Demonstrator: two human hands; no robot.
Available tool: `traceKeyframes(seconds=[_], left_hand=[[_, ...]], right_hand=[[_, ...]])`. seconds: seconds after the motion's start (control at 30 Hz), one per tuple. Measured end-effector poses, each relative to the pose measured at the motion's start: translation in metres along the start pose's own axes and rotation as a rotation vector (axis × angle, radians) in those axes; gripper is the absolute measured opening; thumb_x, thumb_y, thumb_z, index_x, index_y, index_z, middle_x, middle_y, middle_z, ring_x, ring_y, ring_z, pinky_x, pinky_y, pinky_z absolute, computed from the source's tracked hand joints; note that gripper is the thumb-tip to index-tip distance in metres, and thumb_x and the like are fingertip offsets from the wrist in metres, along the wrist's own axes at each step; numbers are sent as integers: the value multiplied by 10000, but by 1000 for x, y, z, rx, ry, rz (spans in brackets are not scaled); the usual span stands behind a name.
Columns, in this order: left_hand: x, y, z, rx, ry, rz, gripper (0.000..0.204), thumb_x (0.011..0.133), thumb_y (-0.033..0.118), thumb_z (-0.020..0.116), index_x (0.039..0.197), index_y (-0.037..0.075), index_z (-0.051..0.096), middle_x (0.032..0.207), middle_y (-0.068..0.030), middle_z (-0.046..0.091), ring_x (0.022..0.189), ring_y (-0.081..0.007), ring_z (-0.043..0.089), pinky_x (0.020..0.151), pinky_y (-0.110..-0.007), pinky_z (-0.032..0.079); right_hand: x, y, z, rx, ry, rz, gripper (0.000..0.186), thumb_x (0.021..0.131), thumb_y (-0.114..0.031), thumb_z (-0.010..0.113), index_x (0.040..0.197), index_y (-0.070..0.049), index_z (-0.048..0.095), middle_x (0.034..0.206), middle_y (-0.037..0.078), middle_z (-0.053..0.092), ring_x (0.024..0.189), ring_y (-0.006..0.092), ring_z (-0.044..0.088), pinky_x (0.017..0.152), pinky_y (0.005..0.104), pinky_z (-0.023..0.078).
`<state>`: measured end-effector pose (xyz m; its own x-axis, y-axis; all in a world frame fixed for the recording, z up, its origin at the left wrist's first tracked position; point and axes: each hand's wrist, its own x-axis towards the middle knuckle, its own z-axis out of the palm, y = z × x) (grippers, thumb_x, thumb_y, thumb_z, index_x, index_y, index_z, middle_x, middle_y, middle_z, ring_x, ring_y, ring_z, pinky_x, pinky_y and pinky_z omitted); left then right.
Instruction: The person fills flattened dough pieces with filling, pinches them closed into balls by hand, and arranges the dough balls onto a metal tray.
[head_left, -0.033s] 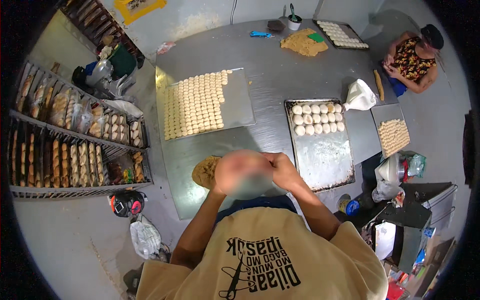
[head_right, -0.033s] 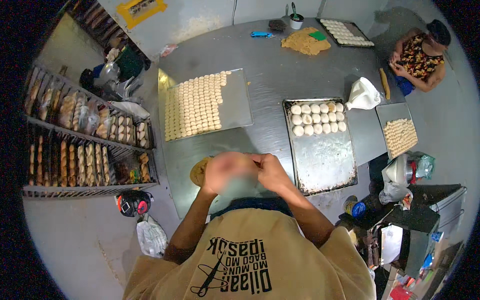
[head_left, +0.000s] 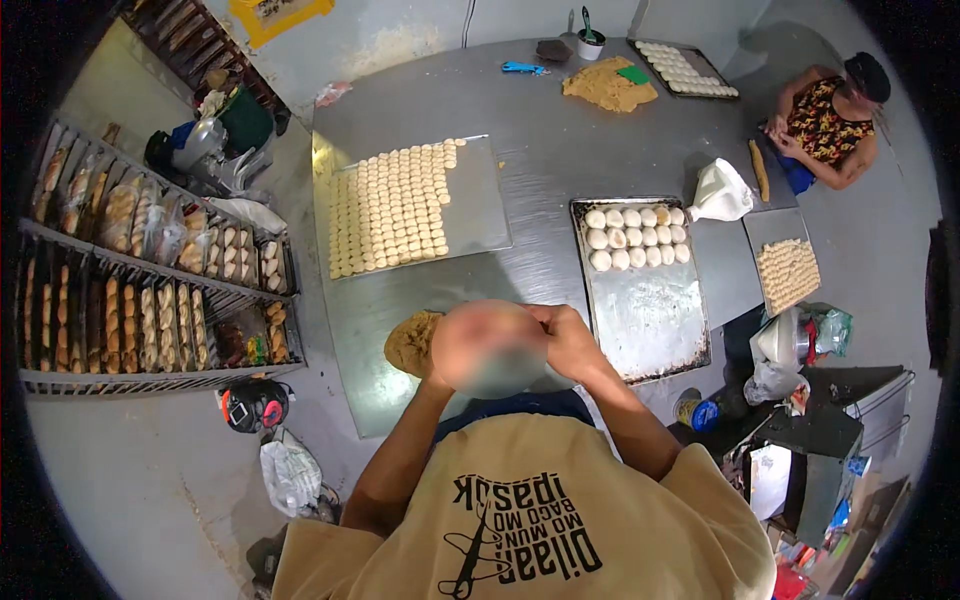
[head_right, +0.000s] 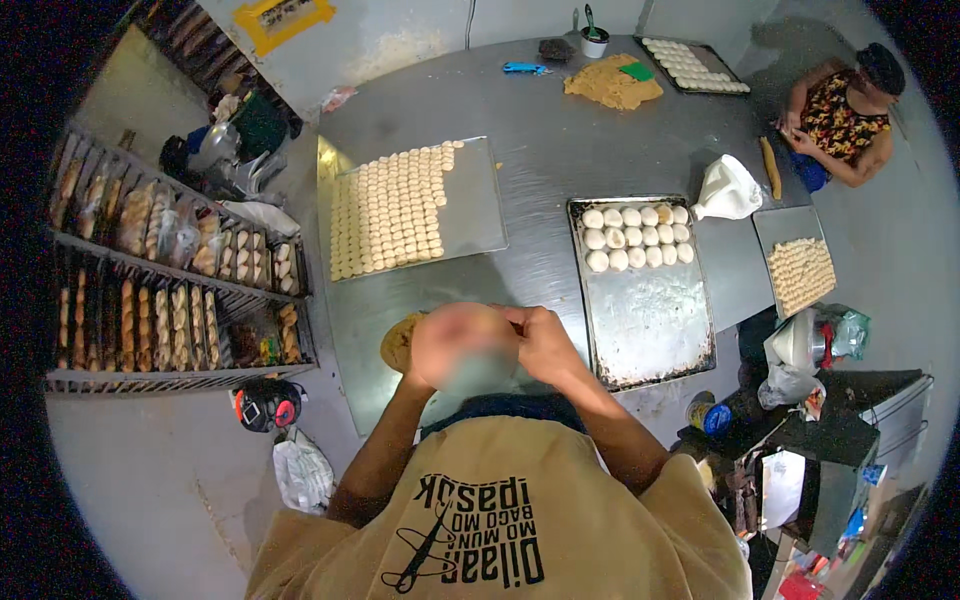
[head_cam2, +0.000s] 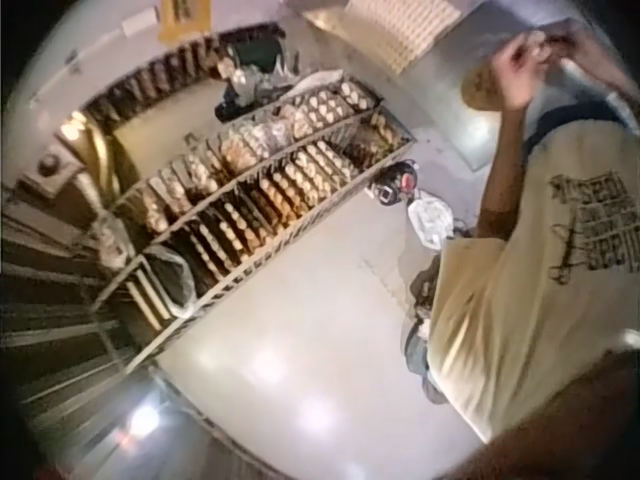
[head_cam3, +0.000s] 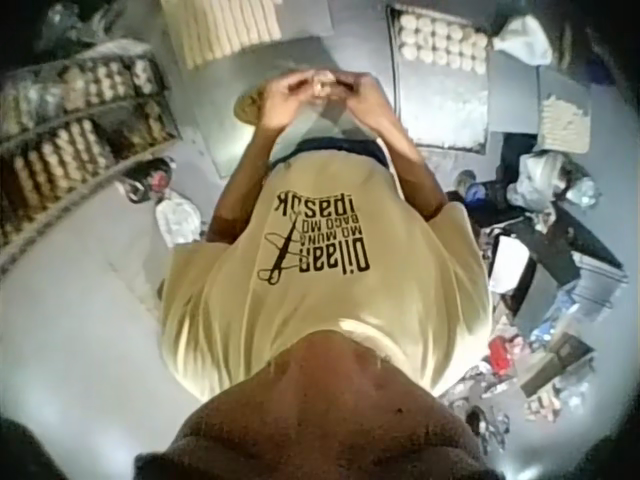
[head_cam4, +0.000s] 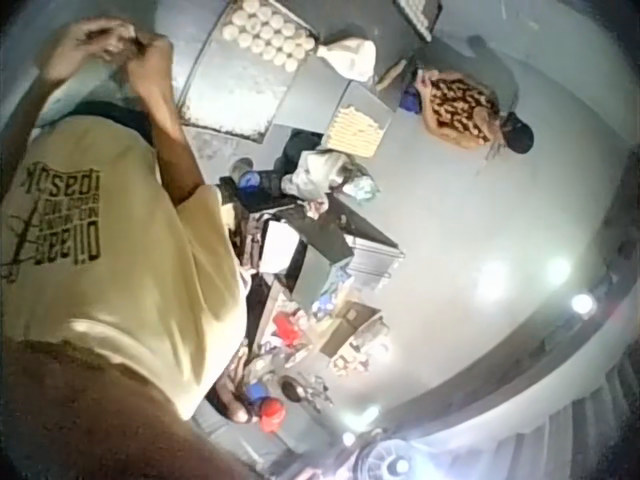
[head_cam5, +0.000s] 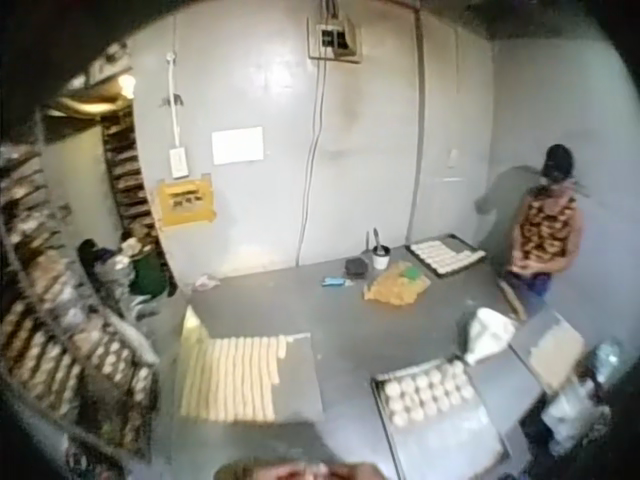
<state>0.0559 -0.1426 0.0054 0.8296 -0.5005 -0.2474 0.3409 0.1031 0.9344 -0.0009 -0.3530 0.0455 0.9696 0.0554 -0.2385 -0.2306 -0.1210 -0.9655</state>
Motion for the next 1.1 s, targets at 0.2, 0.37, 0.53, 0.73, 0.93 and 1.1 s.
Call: traceKeyframes(seconds=[0.2,0.37,0.53,0.73,0.93,1.1], left_hand=[[-3,-5,11,-22,130,-21,277,1046,3,739,1293,-100,671,1296,-191,719,1004,-248,788,860,-375,710],[-3,22,4,-301,-26,-238,389,1077,109,732,1406,-48,596,1291,-213,724,1107,-337,794,946,-479,697],[0,34,-13,-482,-144,-298,434,1103,164,704,1480,-6,572,1326,-173,723,1131,-323,780,931,-476,691],[1,11,-17,-475,-172,-171,431,1119,161,672,1512,-1,598,1317,-121,745,1082,-244,769,873,-393,680],[3,8,4,-112,22,-113,394,1097,127,711,1444,-52,661,1303,-127,762,1093,-209,766,951,-346,659],[7,5,2,-78,-43,-81,366,1107,107,693,1420,-83,671,1301,-167,759,1135,-250,769,1002,-387,666]], right_hand=[[11,5,4,181,111,59,344,982,-101,851,1294,36,798,1043,103,846,846,127,720,775,304,606],[26,17,-8,68,37,37,329,993,-58,835,1298,58,790,1106,101,806,890,124,713,778,291,602],[29,-3,-13,482,-61,64,619,958,41,815,1547,15,626,1123,80,762,944,156,734,837,332,619],[23,5,-13,357,-161,40,584,956,79,776,1522,-10,666,1170,71,755,1045,161,746,897,319,610],[25,18,1,194,7,-66,418,977,42,796,1392,8,761,1086,67,715,905,145,707,806,289,595],[35,47,4,229,151,-124,278,953,-22,839,1231,-6,832,1008,75,693,788,148,678,675,312,555]])
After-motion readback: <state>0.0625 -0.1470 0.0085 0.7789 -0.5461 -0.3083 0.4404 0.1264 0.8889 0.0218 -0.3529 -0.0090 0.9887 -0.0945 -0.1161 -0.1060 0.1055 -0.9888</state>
